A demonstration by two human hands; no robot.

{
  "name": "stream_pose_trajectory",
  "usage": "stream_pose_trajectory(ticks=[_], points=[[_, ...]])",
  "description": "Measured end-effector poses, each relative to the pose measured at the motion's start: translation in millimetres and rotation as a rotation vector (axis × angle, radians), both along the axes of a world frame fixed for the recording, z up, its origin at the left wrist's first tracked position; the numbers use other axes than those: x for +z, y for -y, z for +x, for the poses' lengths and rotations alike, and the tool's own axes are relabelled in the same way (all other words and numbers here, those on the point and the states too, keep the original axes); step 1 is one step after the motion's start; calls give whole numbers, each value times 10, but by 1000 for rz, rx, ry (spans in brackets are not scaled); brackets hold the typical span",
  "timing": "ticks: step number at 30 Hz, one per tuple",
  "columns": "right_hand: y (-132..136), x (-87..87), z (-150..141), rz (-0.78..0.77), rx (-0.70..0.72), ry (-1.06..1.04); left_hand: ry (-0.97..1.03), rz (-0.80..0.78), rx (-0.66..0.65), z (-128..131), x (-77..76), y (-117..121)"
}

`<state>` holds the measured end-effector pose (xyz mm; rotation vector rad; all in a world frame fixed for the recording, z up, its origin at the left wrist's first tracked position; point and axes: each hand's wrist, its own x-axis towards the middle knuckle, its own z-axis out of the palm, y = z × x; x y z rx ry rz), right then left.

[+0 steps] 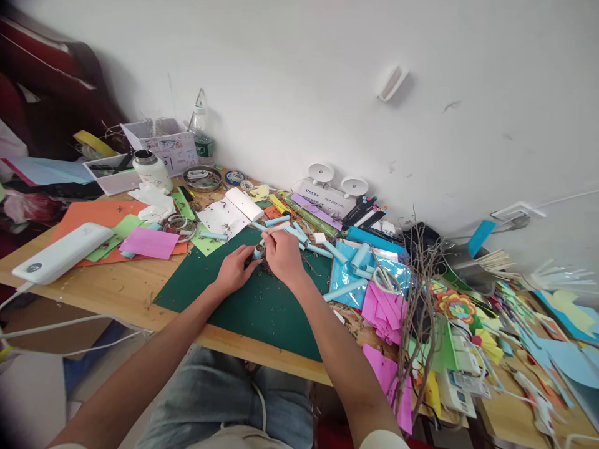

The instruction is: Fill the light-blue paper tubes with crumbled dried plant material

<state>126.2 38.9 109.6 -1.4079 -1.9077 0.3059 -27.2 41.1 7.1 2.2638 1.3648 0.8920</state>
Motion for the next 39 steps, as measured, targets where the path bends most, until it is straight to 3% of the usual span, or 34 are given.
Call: stream_pose_trajectory(ticks=[5,16,27,39], points=[[18,-22,5,-34,43,18,-13,9,8,-5,4,-2],[64,6,41,-24,-8,-37,13,-18,4,-3,12,-5],[81,5,16,-40,24,63,-3,-4,12,-11,19,3],[64,-14,-25,-37,20,-26,12,-8,2,-15,5,-7]])
